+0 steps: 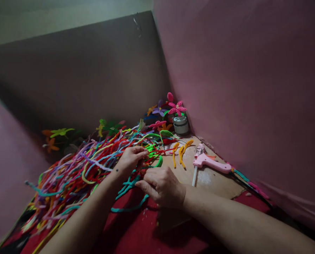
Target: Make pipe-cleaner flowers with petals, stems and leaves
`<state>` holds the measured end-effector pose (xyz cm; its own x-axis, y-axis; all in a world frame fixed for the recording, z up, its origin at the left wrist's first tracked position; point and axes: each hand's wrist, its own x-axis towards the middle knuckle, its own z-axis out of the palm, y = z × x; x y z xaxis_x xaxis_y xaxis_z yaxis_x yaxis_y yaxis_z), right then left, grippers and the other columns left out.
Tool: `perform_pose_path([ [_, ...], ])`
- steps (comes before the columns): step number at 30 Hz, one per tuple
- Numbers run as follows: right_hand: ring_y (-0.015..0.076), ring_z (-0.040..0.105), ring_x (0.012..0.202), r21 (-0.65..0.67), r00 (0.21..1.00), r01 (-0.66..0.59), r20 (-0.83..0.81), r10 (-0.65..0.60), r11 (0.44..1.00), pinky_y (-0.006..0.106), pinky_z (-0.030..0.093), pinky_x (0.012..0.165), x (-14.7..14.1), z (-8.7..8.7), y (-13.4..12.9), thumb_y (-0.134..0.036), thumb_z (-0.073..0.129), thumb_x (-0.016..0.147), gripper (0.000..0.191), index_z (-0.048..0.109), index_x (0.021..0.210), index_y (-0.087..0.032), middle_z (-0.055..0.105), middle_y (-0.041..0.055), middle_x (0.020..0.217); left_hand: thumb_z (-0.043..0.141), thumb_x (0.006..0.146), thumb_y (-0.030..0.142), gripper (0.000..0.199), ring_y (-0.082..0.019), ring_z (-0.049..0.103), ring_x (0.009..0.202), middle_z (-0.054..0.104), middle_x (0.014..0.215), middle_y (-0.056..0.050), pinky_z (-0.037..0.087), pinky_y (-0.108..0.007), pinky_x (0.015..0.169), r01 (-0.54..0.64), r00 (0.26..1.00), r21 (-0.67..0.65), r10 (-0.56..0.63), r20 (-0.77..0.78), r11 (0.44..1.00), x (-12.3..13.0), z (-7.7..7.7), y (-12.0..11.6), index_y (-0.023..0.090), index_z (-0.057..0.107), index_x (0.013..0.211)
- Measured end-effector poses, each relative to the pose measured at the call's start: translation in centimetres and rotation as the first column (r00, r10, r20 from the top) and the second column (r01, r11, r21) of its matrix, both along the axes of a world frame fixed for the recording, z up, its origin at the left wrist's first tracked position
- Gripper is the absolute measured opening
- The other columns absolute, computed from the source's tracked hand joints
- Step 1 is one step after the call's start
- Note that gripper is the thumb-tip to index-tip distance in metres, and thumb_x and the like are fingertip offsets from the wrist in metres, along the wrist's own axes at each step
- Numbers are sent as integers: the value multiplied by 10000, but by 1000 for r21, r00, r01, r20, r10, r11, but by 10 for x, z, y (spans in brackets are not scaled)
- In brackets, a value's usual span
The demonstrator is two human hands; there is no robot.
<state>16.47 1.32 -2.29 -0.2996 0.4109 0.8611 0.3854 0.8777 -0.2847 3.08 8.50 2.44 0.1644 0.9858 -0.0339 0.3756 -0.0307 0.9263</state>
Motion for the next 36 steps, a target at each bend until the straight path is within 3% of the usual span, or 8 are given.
perform_pose_path([
  [7, 96, 429, 514, -281, 964, 12, -251, -86, 960, 226, 324, 525, 10, 10, 5, -254, 410, 889, 310, 479, 597, -175, 455, -15, 552, 610, 706, 328, 203, -61, 382, 362, 484, 441, 57, 238, -170, 358, 8, 992, -11, -10, -127, 1000, -36, 15, -47, 139, 597, 779],
  [10, 103, 445, 533, -369, 936, 17, -322, -145, 929, 215, 340, 521, 12, 10, 10, -224, 418, 874, 176, 532, 748, -178, 463, -24, 581, 592, 719, 334, 221, -65, 411, 434, 516, 533, 44, 287, -179, 415, 142, 954, -88, -160, -255, 986, -41, 17, -66, 136, 618, 814],
  [14, 110, 485, 559, -407, 951, -4, -283, -122, 914, 213, 369, 540, 11, 6, 14, -183, 443, 847, 128, 571, 840, -174, 514, -14, 619, 595, 721, 306, 166, -136, 541, 684, 621, 753, -8, 388, -217, 607, 460, 691, -107, -431, -580, 881, -42, 3, -86, 170, 634, 806],
  [16, 110, 498, 564, -403, 969, -10, -231, -91, 915, 216, 378, 552, 10, 4, 13, -170, 455, 838, 138, 592, 829, -169, 538, -8, 625, 604, 711, 276, 116, -161, 550, 715, 627, 789, -18, 377, -235, 627, 519, 528, -40, -357, -771, 854, -42, -9, -93, 191, 623, 787],
  [19, 107, 514, 578, -386, 975, -26, -214, -63, 922, 219, 392, 568, 8, 1, 11, -170, 461, 841, 144, 605, 834, -162, 572, 3, 656, 518, 770, 215, 95, -166, 563, 695, 639, 797, -29, 349, -236, 594, 532, 443, 54, -223, -868, 845, -44, -25, -96, 216, 612, 785],
  [24, 115, 528, 593, -377, 963, 5, -248, -106, 926, 233, 401, 573, 8, -1, 12, -202, 478, 842, 137, 608, 839, -160, 581, 7, 661, 475, 791, 222, 161, -156, 538, 573, 594, 620, -22, 283, -236, 522, 335, 474, 160, -19, -881, 928, -53, -28, -74, 221, 604, 695],
  [29, 119, 525, 595, -386, 961, 22, -247, -126, 922, 233, 395, 551, 9, -1, 12, -212, 481, 841, 139, 608, 842, -154, 573, 13, 662, 453, 772, 167, 163, -165, 526, 530, 552, 541, -27, 283, -237, 518, 209, 494, 228, 98, -864, 951, -63, -23, -40, 207, 601, 719],
  [36, 122, 544, 632, -371, 948, 10, -293, -127, 929, 238, 423, 592, 11, -3, 14, -221, 478, 844, 132, 599, 861, -169, 605, 27, 734, 474, 712, 91, 210, -206, 582, 781, 613, 721, -65, 364, -255, 674, 95, 597, 334, 214, -773, 938, -70, -30, -8, 196, 623, 817],
])
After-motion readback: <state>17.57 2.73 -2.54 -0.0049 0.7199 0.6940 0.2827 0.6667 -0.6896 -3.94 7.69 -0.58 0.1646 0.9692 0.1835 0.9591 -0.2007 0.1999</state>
